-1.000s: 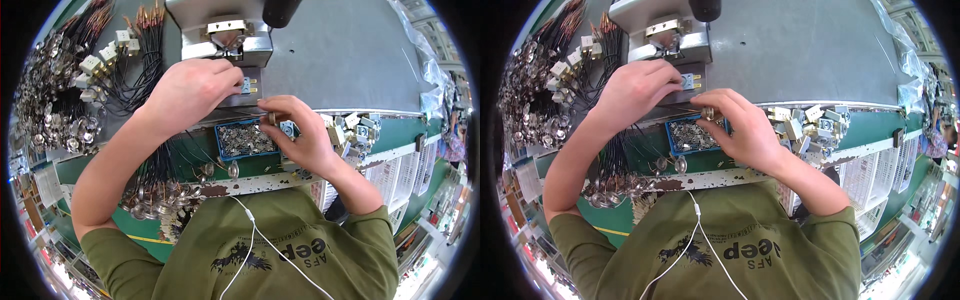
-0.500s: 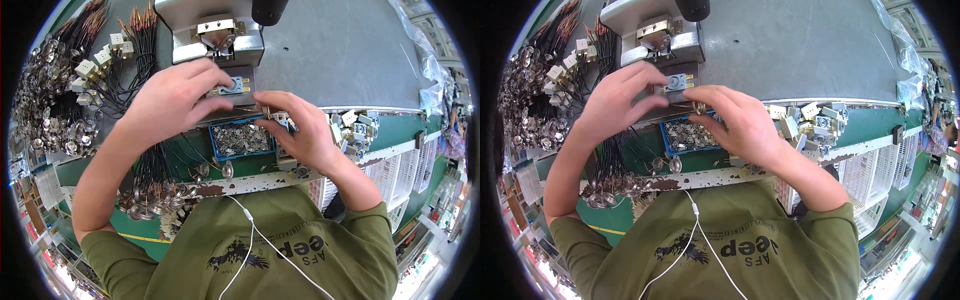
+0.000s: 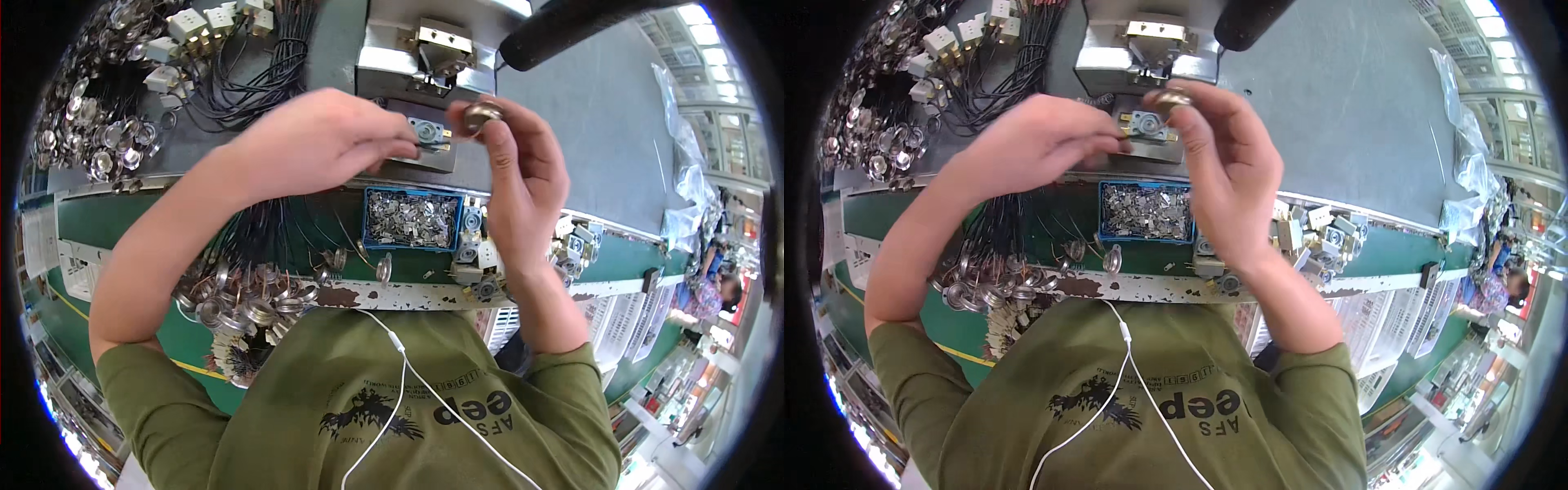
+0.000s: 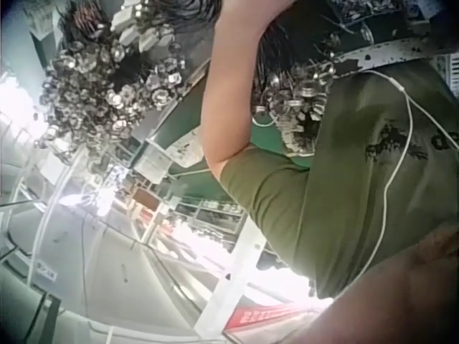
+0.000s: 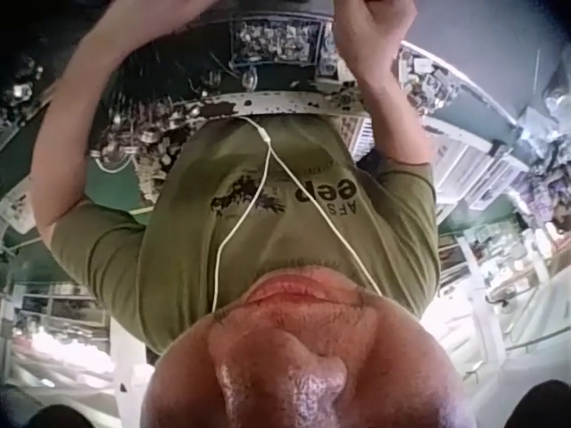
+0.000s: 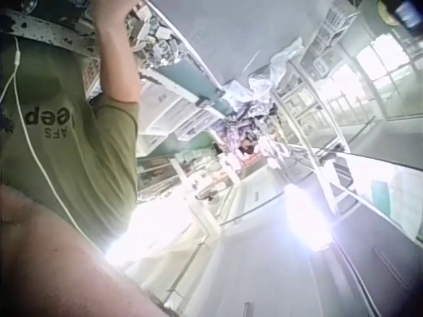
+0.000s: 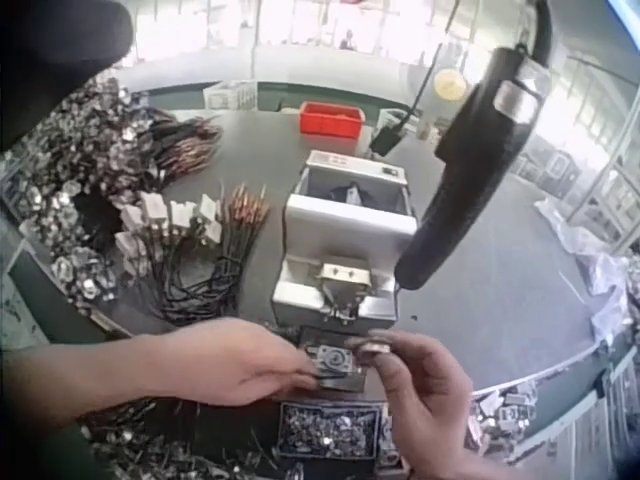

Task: Assemble electrical connectors to wire harnesses using a handheld crimping tool on a production line.

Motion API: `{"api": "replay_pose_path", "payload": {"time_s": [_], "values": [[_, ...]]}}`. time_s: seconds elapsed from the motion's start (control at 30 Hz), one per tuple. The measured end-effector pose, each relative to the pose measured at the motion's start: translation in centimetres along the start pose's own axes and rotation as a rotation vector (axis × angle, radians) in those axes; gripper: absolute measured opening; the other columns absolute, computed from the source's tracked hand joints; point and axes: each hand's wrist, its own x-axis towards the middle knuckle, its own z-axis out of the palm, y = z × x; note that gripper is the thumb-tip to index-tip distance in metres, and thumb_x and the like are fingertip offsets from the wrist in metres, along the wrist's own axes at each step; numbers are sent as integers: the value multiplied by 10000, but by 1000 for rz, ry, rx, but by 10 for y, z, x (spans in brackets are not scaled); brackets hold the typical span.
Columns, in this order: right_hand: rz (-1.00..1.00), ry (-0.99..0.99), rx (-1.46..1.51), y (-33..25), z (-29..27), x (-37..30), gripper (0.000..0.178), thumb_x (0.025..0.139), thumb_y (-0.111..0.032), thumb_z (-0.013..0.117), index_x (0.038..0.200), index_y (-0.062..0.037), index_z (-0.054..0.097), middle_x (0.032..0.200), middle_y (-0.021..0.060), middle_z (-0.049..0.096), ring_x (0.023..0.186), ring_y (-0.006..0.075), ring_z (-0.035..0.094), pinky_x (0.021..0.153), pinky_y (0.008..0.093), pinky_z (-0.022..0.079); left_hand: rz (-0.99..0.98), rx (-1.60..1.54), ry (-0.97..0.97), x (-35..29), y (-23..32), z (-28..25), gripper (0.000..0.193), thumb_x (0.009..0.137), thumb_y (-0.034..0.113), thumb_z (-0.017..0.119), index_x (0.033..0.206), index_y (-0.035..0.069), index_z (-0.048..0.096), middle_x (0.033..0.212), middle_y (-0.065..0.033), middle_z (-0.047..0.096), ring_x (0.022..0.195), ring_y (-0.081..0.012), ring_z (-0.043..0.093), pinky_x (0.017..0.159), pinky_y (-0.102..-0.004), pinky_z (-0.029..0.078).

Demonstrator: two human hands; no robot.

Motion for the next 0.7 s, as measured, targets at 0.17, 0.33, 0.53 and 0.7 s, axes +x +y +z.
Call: {"api": "replay_pose_path", "payload": {"time_s": [0.17,0.33,0.53,0.7], "values": [[223,-90,177,-10,-6,3,270,1100,-139,522,1266,54,614,1122,123,718,1029,166,677,967,304,521,165,324,72,-1,-6,-4,133,897,121,636,1021,80,663,849,-100,694,841,-327,694,718,-439,545],[415,-536,-210,-15,-21,30,302,1076,-111,559,1330,41,614,1094,86,707,977,128,677,874,278,554,265,576,45,-4,3,-5,142,850,108,636,990,86,622,825,-54,641,831,-258,677,751,-384,558],[303,-332,-167,-22,-18,0,372,995,-51,691,1354,25,630,1161,67,707,1045,130,679,935,281,541,248,480,130,-3,9,2,139,840,165,696,923,90,613,789,-36,620,806,-241,670,733,-376,554],[331,-377,-315,-20,-15,1,375,965,-77,737,1325,-2,666,1163,60,718,1058,113,662,949,281,528,219,506,114,-3,9,4,228,903,285,725,834,101,610,726,-39,602,755,-245,669,689,-382,547]]}}
